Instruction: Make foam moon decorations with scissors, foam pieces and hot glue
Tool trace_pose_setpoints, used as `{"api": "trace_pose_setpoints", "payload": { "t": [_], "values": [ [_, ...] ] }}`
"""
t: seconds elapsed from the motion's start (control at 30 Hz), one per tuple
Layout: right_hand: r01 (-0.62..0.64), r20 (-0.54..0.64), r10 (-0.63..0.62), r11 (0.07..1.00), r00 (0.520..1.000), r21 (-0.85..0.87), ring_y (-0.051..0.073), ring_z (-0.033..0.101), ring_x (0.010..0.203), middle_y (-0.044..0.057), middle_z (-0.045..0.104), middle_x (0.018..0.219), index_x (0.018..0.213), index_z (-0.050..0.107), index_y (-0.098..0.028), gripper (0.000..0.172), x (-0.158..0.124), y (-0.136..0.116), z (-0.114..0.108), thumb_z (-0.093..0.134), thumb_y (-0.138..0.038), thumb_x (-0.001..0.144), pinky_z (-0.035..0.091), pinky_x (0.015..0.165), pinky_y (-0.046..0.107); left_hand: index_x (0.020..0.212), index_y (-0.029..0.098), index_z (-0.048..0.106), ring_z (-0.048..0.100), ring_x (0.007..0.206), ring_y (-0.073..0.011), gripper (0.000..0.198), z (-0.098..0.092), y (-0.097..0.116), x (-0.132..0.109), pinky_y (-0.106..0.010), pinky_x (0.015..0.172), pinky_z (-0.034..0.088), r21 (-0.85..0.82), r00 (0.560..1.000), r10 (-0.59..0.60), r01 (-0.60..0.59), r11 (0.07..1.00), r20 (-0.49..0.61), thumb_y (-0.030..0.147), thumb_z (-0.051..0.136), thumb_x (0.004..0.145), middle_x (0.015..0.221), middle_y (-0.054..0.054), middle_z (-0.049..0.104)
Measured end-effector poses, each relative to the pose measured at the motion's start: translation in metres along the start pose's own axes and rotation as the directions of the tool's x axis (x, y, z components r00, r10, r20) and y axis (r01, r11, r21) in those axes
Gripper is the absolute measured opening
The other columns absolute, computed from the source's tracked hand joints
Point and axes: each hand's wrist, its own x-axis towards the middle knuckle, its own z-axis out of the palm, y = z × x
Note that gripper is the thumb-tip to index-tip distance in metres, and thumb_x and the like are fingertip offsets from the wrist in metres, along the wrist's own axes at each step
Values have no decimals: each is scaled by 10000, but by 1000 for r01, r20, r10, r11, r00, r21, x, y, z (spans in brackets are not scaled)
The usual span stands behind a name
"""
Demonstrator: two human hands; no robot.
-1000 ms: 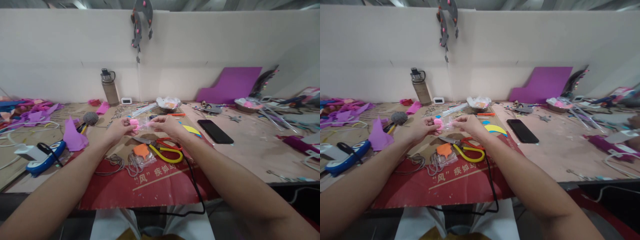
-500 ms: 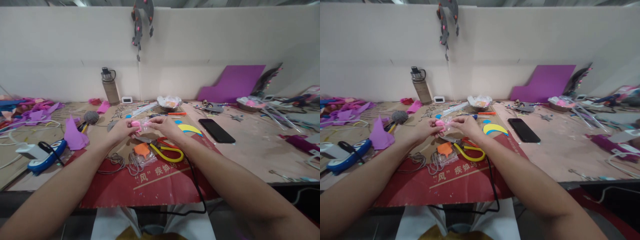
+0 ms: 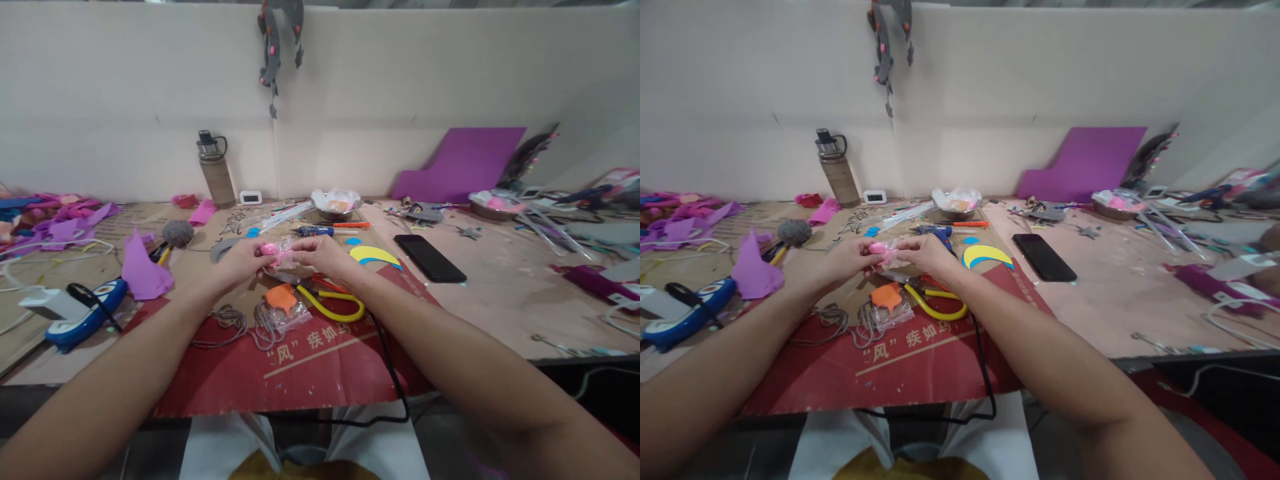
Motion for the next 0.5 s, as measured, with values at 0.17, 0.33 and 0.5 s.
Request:
{"api": "trace_pose_setpoints", "payload": {
  "t": [0.17, 0.33, 0.5],
  "values": [
    [-86, 17, 85, 994, 996, 65, 96, 556, 617, 22, 678, 735, 851, 730, -146, 176, 2, 7, 3, 677, -248, 718, 414, 569, 219, 731, 154, 651, 507, 483, -89, 135, 0, -6, 2, -193, 460, 379, -79, 997, 39, -33, 996, 69, 286, 676, 737, 640, -17, 663],
    [-26, -10, 25, 1000, 1000, -17, 102, 543, 612, 12, 672, 705, 848, 738, -131, 229, 5, 13, 0, 679, -302, 708, 405, 561, 214, 741, 140, 678, 546, 525, -89, 200, -2, -10, 6, -198, 509, 437, -250, 991, 2, 31, 968, 132, 318, 749, 684, 681, -30, 675],
    [72, -26, -79, 974, 997, -214, 103, 511, 629, -5, 651, 699, 802, 744, -130, 198, 4, 9, -3, 645, -280, 721, 362, 566, 210, 761, 140, 697, 637, 674, -132, 228, 0, 0, 3, -223, 598, 520, -392, 981, -55, 125, 911, 187, 319, 787, 652, 756, -50, 695]
  ]
}}
